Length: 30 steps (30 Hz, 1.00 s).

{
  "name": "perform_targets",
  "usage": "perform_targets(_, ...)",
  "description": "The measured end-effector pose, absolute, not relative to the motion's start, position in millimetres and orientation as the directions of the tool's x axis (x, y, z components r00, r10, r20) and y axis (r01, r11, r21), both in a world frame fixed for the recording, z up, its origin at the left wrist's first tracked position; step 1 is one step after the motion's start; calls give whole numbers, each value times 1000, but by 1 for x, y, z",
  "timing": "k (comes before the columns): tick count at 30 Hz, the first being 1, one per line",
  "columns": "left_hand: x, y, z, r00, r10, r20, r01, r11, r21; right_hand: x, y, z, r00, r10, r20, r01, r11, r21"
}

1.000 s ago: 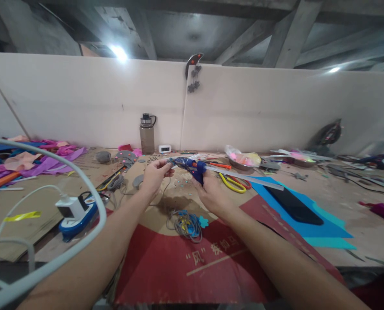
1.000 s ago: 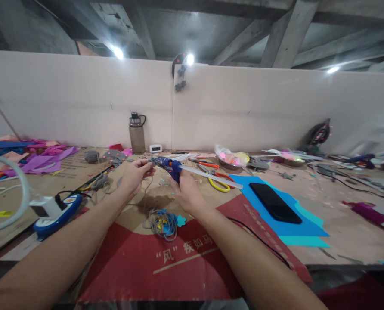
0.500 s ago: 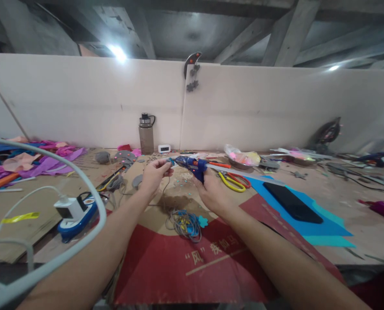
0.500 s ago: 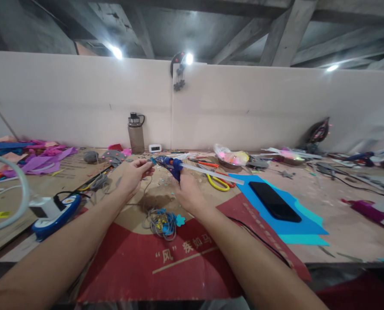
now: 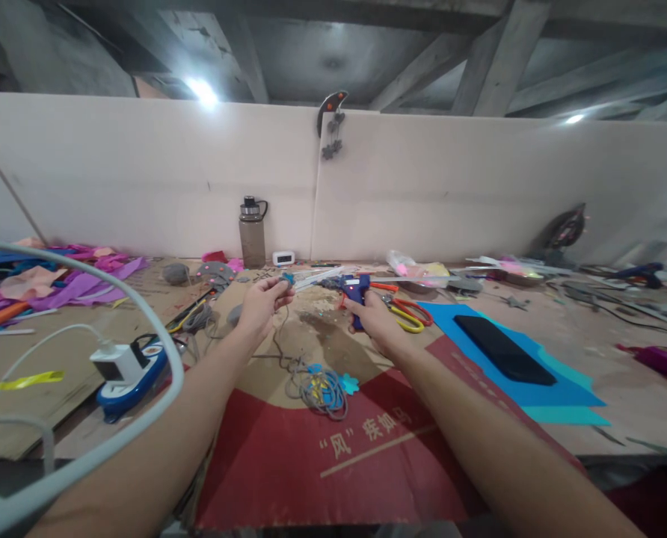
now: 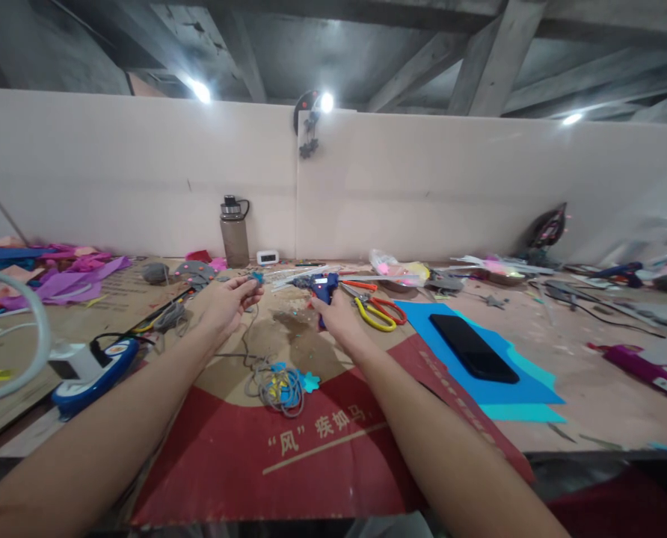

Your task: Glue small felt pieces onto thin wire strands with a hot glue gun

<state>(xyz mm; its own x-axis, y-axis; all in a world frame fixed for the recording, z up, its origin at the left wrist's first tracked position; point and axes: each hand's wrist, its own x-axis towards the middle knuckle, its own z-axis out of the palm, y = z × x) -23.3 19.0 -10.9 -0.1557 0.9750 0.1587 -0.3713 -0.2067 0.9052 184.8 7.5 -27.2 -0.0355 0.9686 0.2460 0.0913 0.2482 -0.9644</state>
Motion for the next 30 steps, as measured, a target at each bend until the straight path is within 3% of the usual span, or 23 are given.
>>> perform_targets(3, -22, 17, -10, -136, 976, 170, -359, -208, 910, 190, 19, -34, -61, 995, 73, 99, 79, -992)
perform_targets(6, -21, 15, -10, -149, 972, 179, -278, -215, 936, 197, 27, -38, -37, 999, 40, 340, 50, -939)
perform_targets(9, -21, 14, -9, -225, 944, 242, -110, -272, 956, 207, 28, -34, 45, 987, 155, 590, 99, -801)
perform_targets(13, -20, 10, -5, -318, 854, 412, 159, -380, 911, 206, 18, -23, 85, 877, 474, 695, 288, -658)
perform_targets(15, -17, 7, -1, -296, 787, 541, 301, -461, 835, 192, 11, -18, 51, 839, 542, 639, 390, -663)
perform_targets(17, -13, 1, 3, -253, 727, 639, 394, -526, 754, 170, 5, -15, 6, 881, 473, 415, 428, -803)
perform_targets(20, -8, -6, 7, -214, 713, 668, 437, -541, 718, 137, -1, -11, -87, 948, 306, 42, 311, -950)
perform_targets(24, -8, -8, 5, -181, 796, 578, 428, -466, 775, 114, -3, -6, -188, 974, 123, -233, 77, -969)
perform_targets(27, -11, -2, 1, -195, 838, 510, 331, -433, 838, 111, -1, -6, -175, 978, 109, -261, 61, -963)
perform_targets(30, -12, 3, -3, -205, 898, 390, 149, -365, 919, 115, 3, -10, -81, 953, 291, -80, 285, -955)
